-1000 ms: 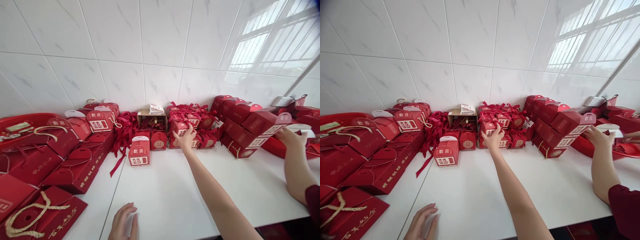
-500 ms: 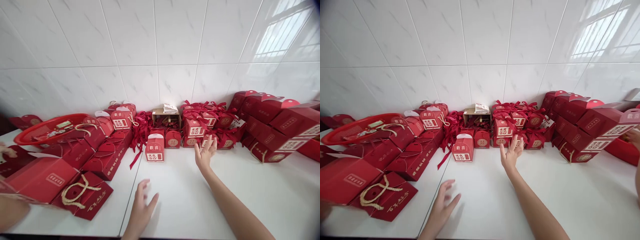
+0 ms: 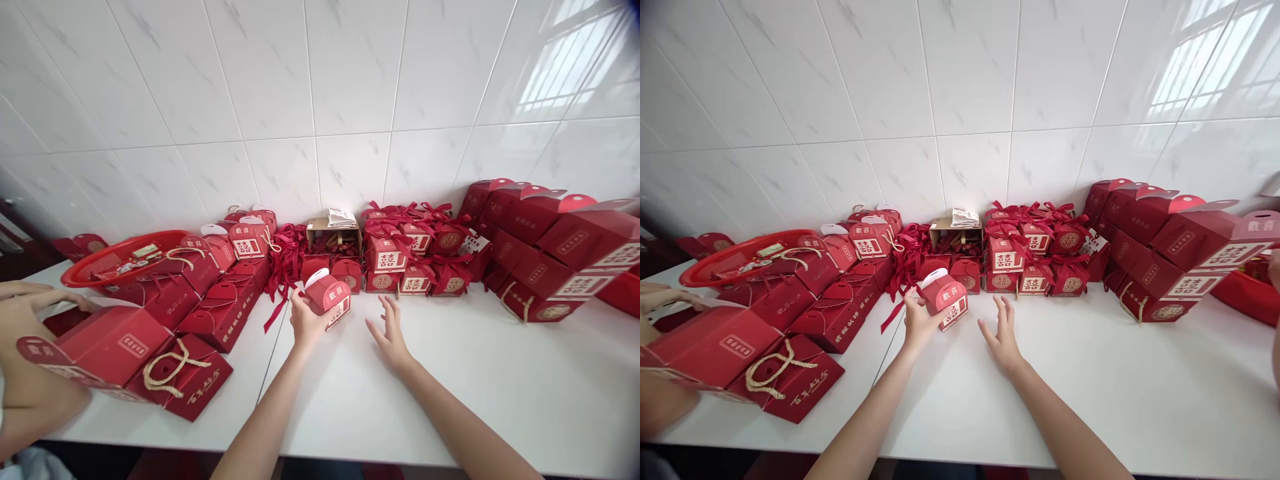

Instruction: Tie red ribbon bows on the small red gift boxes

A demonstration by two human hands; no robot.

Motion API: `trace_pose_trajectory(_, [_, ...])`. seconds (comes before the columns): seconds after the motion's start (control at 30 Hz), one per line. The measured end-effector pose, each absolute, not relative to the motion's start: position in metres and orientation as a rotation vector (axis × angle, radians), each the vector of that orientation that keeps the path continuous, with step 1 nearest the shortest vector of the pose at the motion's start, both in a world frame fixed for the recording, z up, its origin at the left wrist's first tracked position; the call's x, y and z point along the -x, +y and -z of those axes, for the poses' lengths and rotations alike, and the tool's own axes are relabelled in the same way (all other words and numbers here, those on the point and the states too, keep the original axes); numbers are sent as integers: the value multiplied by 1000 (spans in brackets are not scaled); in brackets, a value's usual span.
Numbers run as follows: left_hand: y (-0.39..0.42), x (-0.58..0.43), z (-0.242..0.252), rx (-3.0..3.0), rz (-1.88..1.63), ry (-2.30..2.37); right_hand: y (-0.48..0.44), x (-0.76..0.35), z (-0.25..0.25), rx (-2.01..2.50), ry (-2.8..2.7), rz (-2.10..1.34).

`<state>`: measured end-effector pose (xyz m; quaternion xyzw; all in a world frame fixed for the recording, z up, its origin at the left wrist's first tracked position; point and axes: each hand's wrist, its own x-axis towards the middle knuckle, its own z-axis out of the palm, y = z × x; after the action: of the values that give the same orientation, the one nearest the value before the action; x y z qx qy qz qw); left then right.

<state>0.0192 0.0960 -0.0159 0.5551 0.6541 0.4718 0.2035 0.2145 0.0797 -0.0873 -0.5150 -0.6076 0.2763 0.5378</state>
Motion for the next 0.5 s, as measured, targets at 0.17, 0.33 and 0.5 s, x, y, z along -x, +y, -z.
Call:
trace_pose_trajectory(0.17, [79, 0, 3, -1591, -1194, 1508, 88, -218, 91, 1272, -1265, -733])
trace_pose_trajectory(0.33, [108, 20, -9, -1485, -1326, 1635, 91, -217, 94, 1260, -1160, -818])
trace_pose_trajectory(0.5, [97, -12, -1, -1620, -1130, 1502, 96, -221, 94, 1218, -1052, -855])
